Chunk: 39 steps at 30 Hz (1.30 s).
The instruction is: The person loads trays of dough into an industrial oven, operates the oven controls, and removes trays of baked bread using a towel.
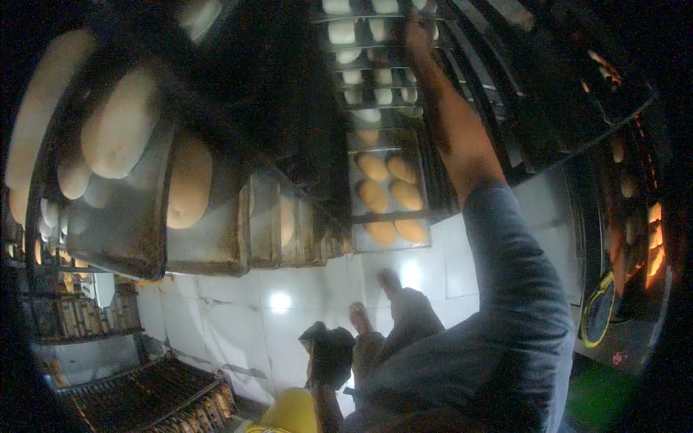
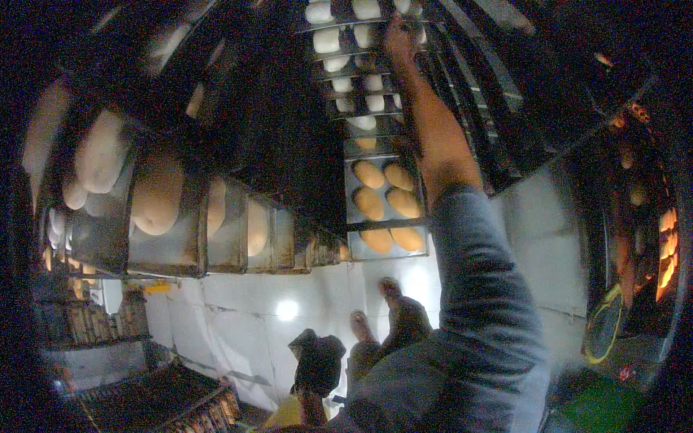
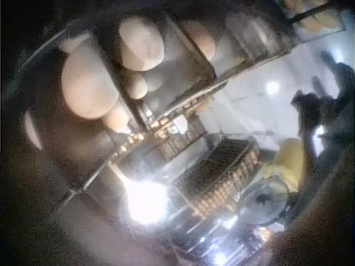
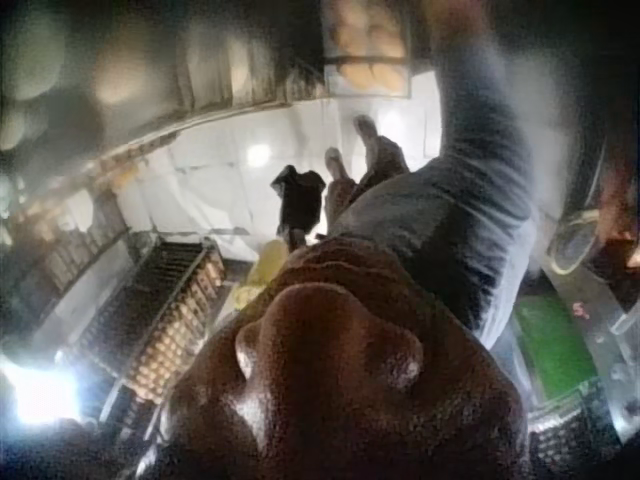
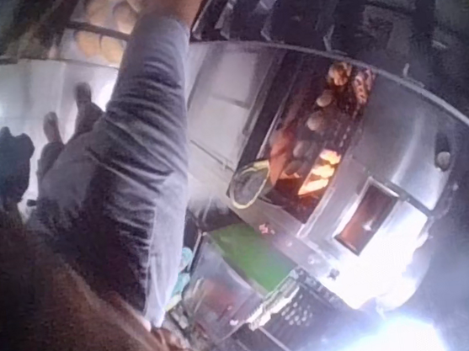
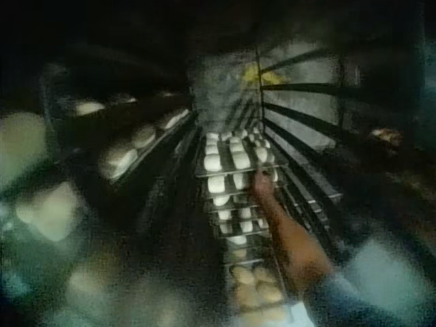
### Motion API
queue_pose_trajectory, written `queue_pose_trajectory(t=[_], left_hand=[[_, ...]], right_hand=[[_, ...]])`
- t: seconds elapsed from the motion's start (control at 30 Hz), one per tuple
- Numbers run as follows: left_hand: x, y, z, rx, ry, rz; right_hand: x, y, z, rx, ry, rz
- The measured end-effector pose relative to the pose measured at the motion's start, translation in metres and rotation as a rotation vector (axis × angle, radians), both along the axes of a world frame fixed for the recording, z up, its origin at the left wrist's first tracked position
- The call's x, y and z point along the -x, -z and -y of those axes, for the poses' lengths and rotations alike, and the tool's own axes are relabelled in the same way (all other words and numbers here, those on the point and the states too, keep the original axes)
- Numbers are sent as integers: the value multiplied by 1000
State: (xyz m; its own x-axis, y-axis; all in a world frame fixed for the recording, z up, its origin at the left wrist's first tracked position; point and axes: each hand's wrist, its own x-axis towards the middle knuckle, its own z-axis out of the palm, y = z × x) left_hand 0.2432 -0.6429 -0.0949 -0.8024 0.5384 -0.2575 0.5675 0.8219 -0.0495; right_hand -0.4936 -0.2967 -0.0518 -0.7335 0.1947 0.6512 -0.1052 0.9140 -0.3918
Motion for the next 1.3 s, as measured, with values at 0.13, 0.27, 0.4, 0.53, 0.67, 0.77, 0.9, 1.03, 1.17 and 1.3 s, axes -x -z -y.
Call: queue_pose_trajectory(t=[0.13, 0.27, 0.4, 0.53, 0.67, 0.77, 0.9, 1.03, 1.17, 1.3], left_hand=[[-12, 5, -6, 68, -3, -18], [-17, 17, -1, 151, 105, -121], [-17, 6, -3, 195, 92, -136], [-32, 0, 1, -23, -110, -25], [-53, 96, 43, -698, -344, 162], [-61, 106, 58, -1170, -666, 435], [-58, 78, 74, -1011, -879, 529], [-41, 39, 78, -1186, -454, 395], [-12, 13, 60, 354, 231, -581], [-4, 32, 35, 566, 310, -795]], right_hand=[[-13, -5, 26, 85, -59, 59], [-39, -29, 18, 172, -44, 70], [-80, -50, 17, 272, -31, 65], [-152, -62, 35, 433, -33, 87], [-226, -55, 17, 580, -56, 64], [-346, -84, 53, 985, 90, 57], [-453, -102, 67, 1288, -133, 64], [-504, -94, 65, 1324, -171, 23], [-514, -84, 53, 1293, -231, 65], [-512, -83, 57, 1328, -253, 72]])
